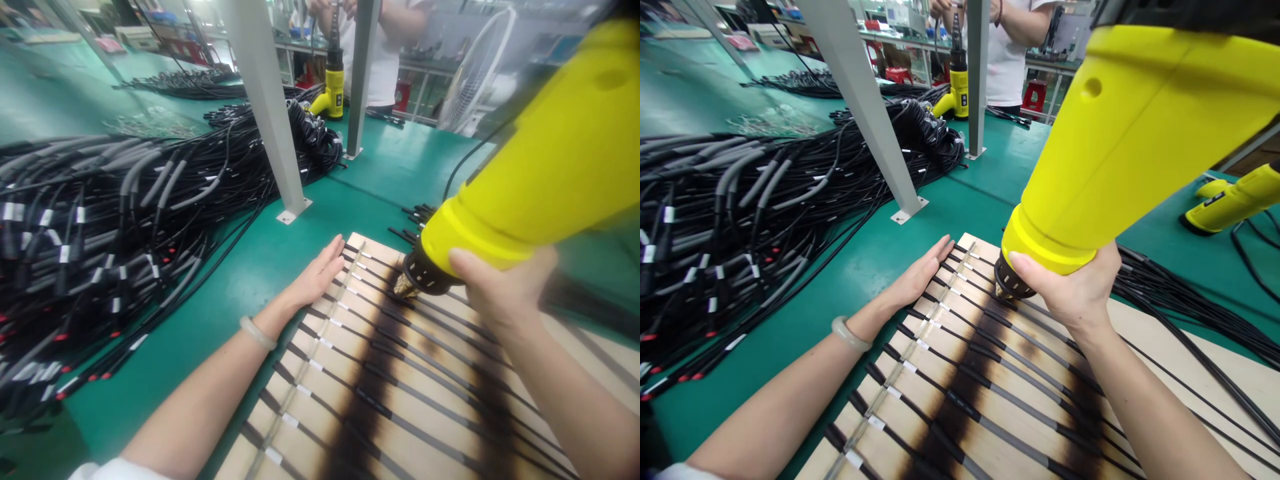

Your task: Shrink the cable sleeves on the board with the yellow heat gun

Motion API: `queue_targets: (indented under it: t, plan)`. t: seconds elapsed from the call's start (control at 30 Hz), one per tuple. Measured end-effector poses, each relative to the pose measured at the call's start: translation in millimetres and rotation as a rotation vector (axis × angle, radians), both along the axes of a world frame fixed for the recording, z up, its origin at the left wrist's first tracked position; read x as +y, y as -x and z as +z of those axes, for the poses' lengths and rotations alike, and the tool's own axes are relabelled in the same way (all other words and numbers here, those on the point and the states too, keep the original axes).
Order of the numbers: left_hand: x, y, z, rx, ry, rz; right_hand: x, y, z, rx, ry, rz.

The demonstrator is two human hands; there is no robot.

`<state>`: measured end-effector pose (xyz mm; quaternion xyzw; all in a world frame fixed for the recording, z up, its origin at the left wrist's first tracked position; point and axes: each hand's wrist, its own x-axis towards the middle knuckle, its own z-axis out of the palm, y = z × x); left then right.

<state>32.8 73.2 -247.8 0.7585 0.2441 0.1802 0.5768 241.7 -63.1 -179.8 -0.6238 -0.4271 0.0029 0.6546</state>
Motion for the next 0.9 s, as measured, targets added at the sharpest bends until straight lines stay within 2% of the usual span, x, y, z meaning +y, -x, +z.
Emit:
queue_targets:
  t: [0.17, 0.53, 0.77, 0.9]
  plan:
    - [-0.3, -0.2, 0.8, -0.014, 0.019, 0.000, 1.5, 4.3, 2.0, 0.066, -0.029, 0.025]
    - [0.6, 0.2, -0.6, 0.006, -0.021, -0.008, -3.5, 17.7, 17.5, 0.008, -0.010, -0.048]
    - [-0.5, 0.2, 1.2, 0.004, -0.011, -0.003, -3.1, 19.0, 16.1, 0.003, 0.010, -0.082]
    - [0.5, 0.2, -0.1, 0.010, -0.012, -0.007, -3.3, 20.5, 16.4, 0.007, -0.001, -0.027]
